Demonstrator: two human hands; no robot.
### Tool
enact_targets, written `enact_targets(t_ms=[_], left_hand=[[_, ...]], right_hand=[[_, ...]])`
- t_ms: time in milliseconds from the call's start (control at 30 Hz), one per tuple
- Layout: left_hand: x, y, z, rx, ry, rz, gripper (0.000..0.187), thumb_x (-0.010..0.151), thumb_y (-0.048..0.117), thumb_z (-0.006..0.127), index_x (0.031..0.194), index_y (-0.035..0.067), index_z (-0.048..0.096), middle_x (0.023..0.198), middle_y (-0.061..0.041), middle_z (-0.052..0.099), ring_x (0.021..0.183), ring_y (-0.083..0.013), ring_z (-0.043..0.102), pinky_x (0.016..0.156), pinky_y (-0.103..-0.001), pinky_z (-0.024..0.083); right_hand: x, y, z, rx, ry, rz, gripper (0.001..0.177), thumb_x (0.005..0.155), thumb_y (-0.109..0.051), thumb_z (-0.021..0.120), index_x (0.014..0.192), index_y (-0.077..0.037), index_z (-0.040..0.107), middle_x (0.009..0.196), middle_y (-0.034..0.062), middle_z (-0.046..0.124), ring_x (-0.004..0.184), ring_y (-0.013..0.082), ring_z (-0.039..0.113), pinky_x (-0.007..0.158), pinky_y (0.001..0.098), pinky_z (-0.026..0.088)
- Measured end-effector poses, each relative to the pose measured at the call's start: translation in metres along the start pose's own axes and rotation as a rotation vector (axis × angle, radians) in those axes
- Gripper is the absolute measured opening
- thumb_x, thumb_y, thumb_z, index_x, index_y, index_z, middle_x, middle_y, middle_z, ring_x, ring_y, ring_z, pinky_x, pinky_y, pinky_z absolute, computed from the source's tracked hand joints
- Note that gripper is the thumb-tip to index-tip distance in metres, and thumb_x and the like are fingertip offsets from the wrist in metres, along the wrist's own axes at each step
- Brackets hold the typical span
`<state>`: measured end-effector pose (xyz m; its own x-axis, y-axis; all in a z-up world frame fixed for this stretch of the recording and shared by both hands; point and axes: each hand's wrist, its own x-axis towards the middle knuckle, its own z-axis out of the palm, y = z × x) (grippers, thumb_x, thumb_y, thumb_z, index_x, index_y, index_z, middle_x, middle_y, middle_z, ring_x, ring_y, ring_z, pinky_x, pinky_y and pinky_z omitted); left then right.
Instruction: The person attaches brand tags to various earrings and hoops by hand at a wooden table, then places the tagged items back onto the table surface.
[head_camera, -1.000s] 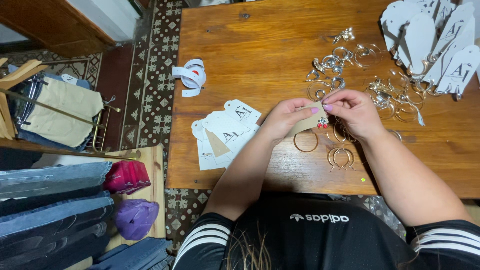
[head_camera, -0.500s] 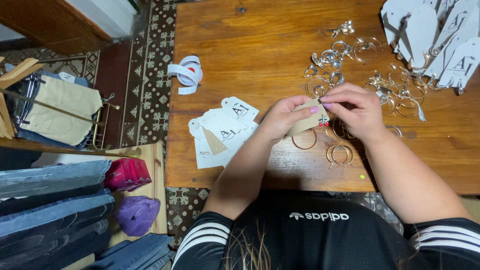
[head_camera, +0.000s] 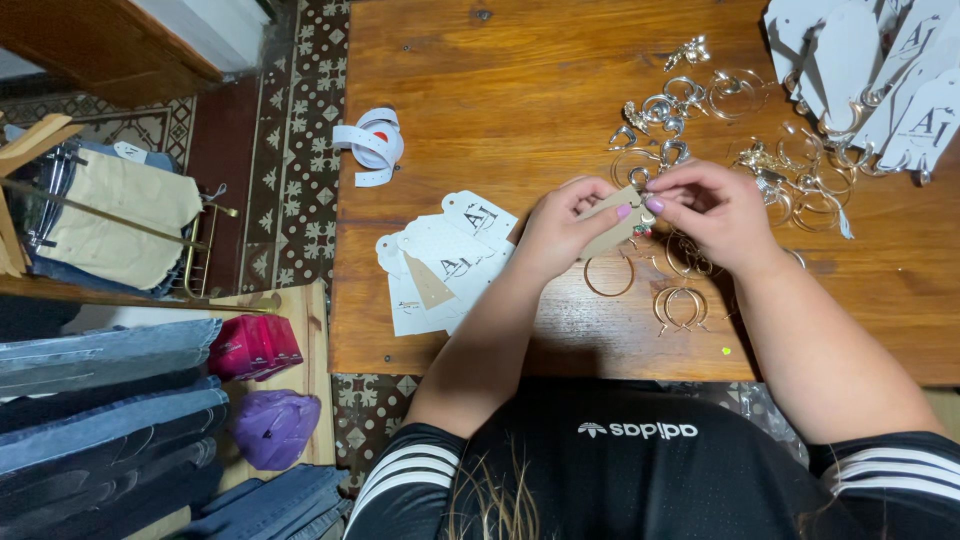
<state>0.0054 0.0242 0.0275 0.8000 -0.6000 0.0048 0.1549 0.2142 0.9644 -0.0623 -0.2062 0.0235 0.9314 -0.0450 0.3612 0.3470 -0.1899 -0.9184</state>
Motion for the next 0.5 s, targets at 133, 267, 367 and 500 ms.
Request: enact_targets(t_ms=[133, 267, 367, 500], left_hand=[[-0.001, 0.001, 0.001, 0.690, 0.176, 0.466, 0.016, 0.095, 0.023, 0.081, 0.107, 0.033, 0.082, 0.112, 0.008, 0.069, 0.105, -0.0159, 0.063, 0.105, -0.038, 0.048], [-0.007, 0.010, 0.013, 0.860, 0.311, 0.801, 0.022, 0.095, 0.012, 0.079, 0.099, 0.034, 0.079, 0.148, 0.007, 0.060, 0.153, -0.0297, 0.044, 0.137, -0.065, 0.016], [-0.014, 0.017, 0.018, 0.865, 0.292, 0.847, 0.023, 0.097, 0.009, 0.078, 0.099, 0.032, 0.077, 0.165, 0.005, 0.050, 0.166, -0.0331, 0.029, 0.140, -0.066, 0.013], [-0.015, 0.018, 0.020, 0.858, 0.258, 0.841, 0.023, 0.100, 0.010, 0.079, 0.098, 0.033, 0.078, 0.170, 0.004, 0.046, 0.170, -0.0349, 0.024, 0.140, -0.066, 0.013]], right_hand=[[0.003, 0.017, -0.010, 0.162, -0.021, 0.024, 0.021, 0.101, -0.002, 0.075, 0.121, 0.005, 0.075, 0.109, 0.0186, 0.076, 0.100, 0.0211, 0.075, 0.091, 0.0343, 0.065], [0.004, 0.045, -0.016, 0.286, -0.004, 0.075, 0.033, 0.110, -0.018, 0.064, 0.131, 0.007, 0.069, 0.108, 0.0197, 0.077, 0.101, 0.0235, 0.075, 0.095, 0.0375, 0.063], [0.010, 0.010, -0.004, 0.182, -0.086, 0.186, 0.050, 0.108, -0.032, 0.062, 0.139, 0.008, 0.065, 0.114, 0.0205, 0.071, 0.103, 0.0281, 0.069, 0.096, 0.0428, 0.058], [0.003, 0.036, -0.011, 0.143, -0.171, 0.191, 0.035, 0.107, -0.023, 0.067, 0.131, 0.002, 0.075, 0.100, 0.0157, 0.077, 0.087, 0.0224, 0.069, 0.086, 0.0396, 0.059]])
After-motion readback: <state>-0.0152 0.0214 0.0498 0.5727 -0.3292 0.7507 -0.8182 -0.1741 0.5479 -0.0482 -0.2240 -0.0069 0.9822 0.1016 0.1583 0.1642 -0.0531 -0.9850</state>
